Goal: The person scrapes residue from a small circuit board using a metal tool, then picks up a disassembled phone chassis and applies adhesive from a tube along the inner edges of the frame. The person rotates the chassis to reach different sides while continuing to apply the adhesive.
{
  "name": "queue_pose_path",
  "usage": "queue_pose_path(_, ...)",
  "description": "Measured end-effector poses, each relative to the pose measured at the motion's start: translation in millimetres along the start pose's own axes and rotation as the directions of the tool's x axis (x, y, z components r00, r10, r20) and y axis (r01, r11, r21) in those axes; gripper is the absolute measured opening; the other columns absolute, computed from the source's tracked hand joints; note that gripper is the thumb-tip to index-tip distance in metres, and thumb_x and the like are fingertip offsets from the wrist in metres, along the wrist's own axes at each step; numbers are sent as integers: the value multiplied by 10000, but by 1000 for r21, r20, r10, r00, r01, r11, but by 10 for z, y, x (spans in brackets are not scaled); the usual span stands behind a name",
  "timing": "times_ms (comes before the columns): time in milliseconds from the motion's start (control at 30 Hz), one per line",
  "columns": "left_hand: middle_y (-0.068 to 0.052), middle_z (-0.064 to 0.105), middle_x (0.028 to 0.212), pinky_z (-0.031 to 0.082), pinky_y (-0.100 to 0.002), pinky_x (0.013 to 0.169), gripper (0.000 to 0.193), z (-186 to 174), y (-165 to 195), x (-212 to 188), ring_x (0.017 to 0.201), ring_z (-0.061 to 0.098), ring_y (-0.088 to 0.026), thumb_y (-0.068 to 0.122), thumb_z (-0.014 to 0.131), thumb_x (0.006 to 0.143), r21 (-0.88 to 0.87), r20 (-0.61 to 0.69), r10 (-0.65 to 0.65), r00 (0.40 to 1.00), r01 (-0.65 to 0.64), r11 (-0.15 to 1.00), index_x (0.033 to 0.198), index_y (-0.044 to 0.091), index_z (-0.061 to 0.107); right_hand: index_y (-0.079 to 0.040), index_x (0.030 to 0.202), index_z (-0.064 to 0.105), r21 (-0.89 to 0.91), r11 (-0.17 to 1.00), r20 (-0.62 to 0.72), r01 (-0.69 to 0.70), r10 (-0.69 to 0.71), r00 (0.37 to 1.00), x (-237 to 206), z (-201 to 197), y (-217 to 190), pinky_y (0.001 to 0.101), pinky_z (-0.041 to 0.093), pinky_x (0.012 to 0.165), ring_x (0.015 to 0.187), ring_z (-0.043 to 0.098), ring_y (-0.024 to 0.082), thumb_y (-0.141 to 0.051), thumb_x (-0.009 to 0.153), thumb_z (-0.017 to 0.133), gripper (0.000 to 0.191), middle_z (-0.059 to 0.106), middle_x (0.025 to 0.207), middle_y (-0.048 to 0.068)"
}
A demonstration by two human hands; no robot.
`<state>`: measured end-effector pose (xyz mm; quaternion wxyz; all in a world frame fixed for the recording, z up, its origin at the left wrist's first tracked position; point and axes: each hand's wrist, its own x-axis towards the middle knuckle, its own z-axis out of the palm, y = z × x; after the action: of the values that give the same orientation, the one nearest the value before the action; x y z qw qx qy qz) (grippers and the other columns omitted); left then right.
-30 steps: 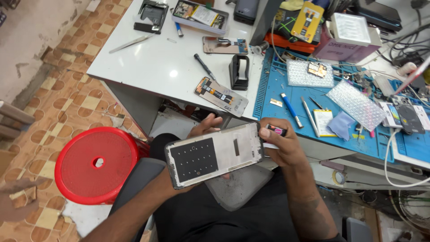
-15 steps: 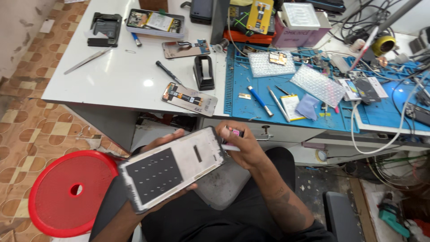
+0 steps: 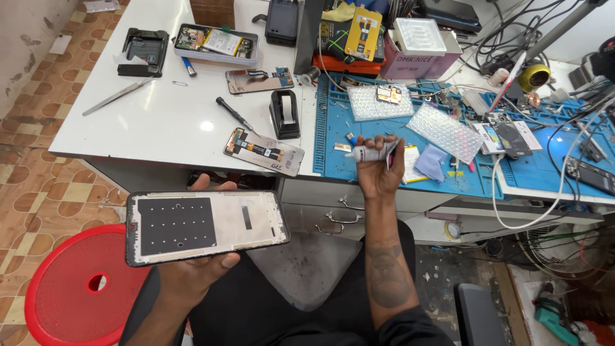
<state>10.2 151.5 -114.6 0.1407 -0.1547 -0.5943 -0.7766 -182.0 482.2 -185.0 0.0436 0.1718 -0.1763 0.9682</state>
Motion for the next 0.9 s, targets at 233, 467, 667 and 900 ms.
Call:
queue_pose_path(233,-233,524,1519,493,-451,1170,1012,-73,-103,-8,1427,526,-283,288,880,845,-96,-27,-29,999,27,995,1583,-5,254,-81,1038,654,-42,999,47,-5,7,999,-265,-211,-31,467,436,1161,965,626,237,-383,1103,553,325,622,862,78)
queue_pose_path(467,-241,570,1533,512,-402,1108,806,-162,-120,-98,1368,578,-266,235,874,831,-50,-55,-87,995,84,995,1448,-84,465,-70,1059,661,-78,997,-15,-23,22,1000,-452,-160,-123,488,440,1180,959,645,232,-406,1104,581,349,647,889,83)
queue_pose_path(667,-237,563,1461,478,-490,1171,960,-70,-60,-7,1396,556,-346,253,928,808,-295,-33,-66,997,54,954,1523,-45,361,-52,1084,670,-696,718,-75,-5,-66,995,-94,173,-84,393,586,833,992,727,235,-363,998,657,322,718,998,71)
queue_pose_path(900,-235,522,1482,471,-558,1191,992,-55,37,43,1421,539,-392,260,930,822,-443,11,-85,996,81,893,1557,-31,330,-14,1061,728,-967,-172,-199,-185,67,978,-53,664,-142,283,564,698,795,710,159,-328,1009,673,323,739,886,110)
